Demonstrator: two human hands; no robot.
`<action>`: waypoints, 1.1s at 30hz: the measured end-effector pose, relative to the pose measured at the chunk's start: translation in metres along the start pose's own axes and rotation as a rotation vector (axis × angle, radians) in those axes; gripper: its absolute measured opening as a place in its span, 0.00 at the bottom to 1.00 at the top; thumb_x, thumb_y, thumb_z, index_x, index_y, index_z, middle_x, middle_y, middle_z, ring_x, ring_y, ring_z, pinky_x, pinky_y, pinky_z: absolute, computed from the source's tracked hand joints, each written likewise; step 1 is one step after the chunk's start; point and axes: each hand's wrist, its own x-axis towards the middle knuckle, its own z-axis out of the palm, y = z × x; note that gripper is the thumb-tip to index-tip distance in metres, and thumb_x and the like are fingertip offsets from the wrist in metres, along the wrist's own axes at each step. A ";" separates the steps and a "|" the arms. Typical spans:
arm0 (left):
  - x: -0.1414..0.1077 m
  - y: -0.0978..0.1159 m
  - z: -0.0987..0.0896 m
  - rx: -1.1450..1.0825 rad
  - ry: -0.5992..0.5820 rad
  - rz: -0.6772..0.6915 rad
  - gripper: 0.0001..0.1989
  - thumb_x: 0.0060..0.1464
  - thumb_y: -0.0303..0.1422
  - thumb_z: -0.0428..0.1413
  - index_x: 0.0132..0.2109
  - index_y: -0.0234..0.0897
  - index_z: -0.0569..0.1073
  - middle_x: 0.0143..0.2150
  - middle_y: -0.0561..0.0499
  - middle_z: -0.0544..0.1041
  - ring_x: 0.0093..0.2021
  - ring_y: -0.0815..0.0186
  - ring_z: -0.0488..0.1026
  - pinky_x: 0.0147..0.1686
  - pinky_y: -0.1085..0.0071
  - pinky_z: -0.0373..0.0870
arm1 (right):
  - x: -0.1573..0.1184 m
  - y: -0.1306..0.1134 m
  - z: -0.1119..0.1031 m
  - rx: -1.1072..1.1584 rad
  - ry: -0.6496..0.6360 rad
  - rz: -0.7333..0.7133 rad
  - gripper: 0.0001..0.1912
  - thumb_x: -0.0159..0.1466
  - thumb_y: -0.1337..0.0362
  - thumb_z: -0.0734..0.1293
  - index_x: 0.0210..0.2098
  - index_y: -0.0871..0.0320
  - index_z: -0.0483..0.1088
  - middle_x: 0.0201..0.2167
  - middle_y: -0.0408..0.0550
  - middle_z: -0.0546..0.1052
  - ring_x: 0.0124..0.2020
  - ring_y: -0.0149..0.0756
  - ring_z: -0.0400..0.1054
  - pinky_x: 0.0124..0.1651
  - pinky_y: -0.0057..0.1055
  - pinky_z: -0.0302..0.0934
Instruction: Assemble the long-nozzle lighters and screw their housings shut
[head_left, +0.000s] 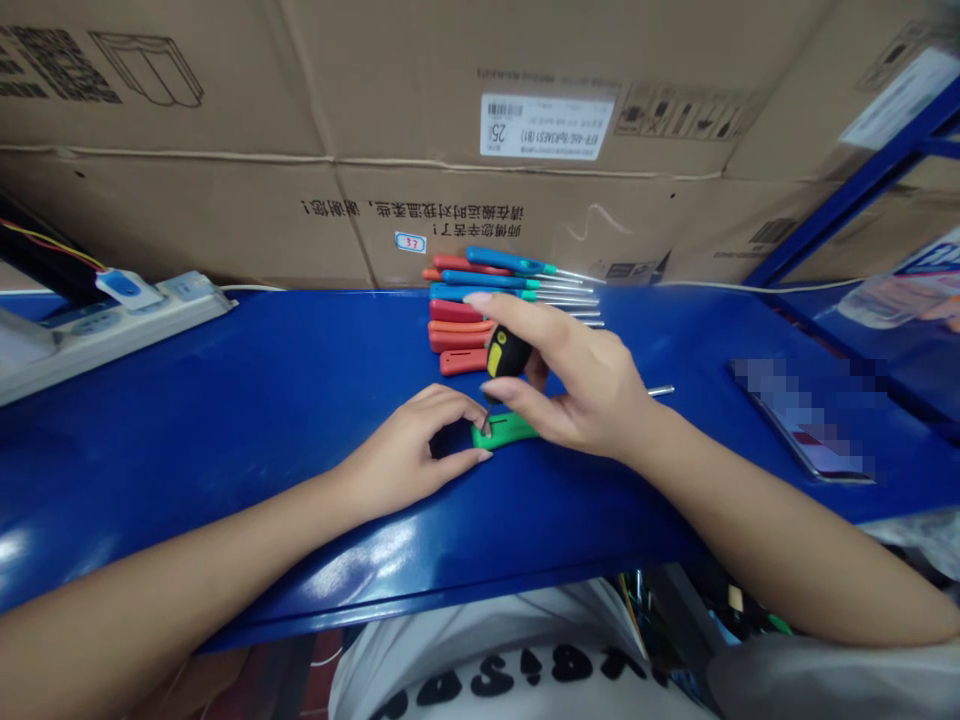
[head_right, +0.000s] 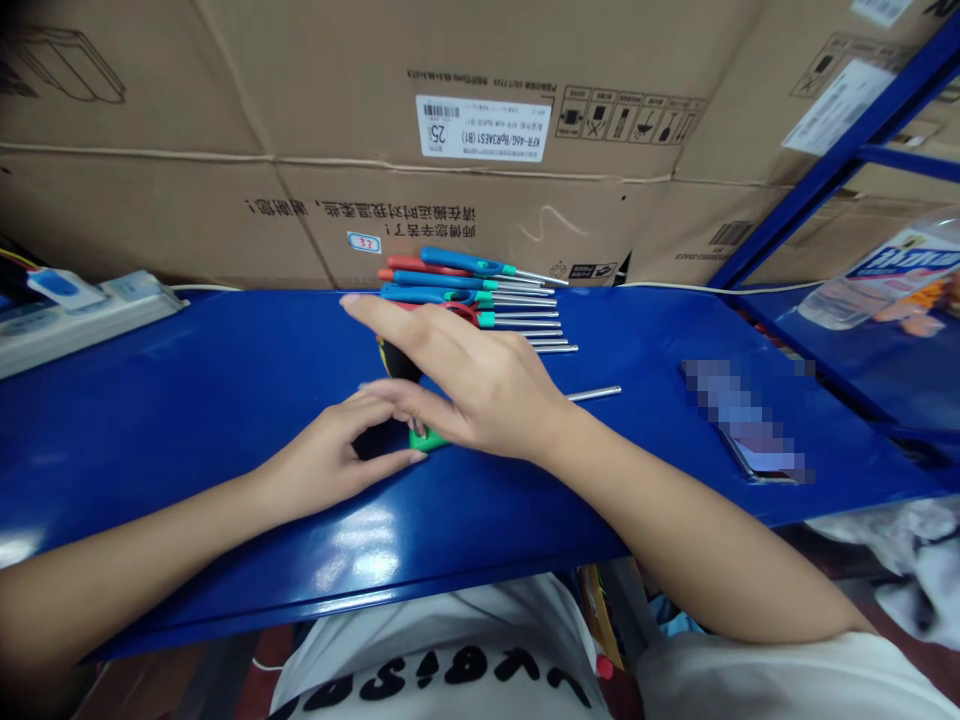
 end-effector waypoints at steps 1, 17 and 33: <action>0.000 0.000 0.000 0.000 -0.007 -0.010 0.08 0.61 0.35 0.62 0.46 0.40 0.75 0.46 0.51 0.79 0.50 0.60 0.74 0.53 0.61 0.70 | 0.001 -0.001 0.000 0.044 -0.029 0.030 0.24 0.75 0.61 0.57 0.69 0.53 0.55 0.65 0.48 0.71 0.60 0.38 0.72 0.60 0.35 0.70; 0.001 0.003 -0.002 0.001 -0.032 -0.017 0.08 0.62 0.34 0.62 0.47 0.41 0.76 0.48 0.50 0.80 0.52 0.59 0.74 0.56 0.59 0.70 | 0.004 -0.003 -0.007 0.218 -0.028 0.153 0.19 0.73 0.60 0.62 0.63 0.52 0.67 0.49 0.45 0.80 0.40 0.33 0.77 0.49 0.36 0.75; 0.000 0.001 -0.002 0.007 -0.026 -0.001 0.08 0.63 0.36 0.61 0.48 0.41 0.75 0.49 0.49 0.80 0.53 0.58 0.75 0.56 0.58 0.70 | 0.002 0.001 -0.006 -0.050 0.161 -0.062 0.14 0.69 0.59 0.68 0.52 0.56 0.73 0.43 0.47 0.83 0.41 0.36 0.79 0.45 0.31 0.74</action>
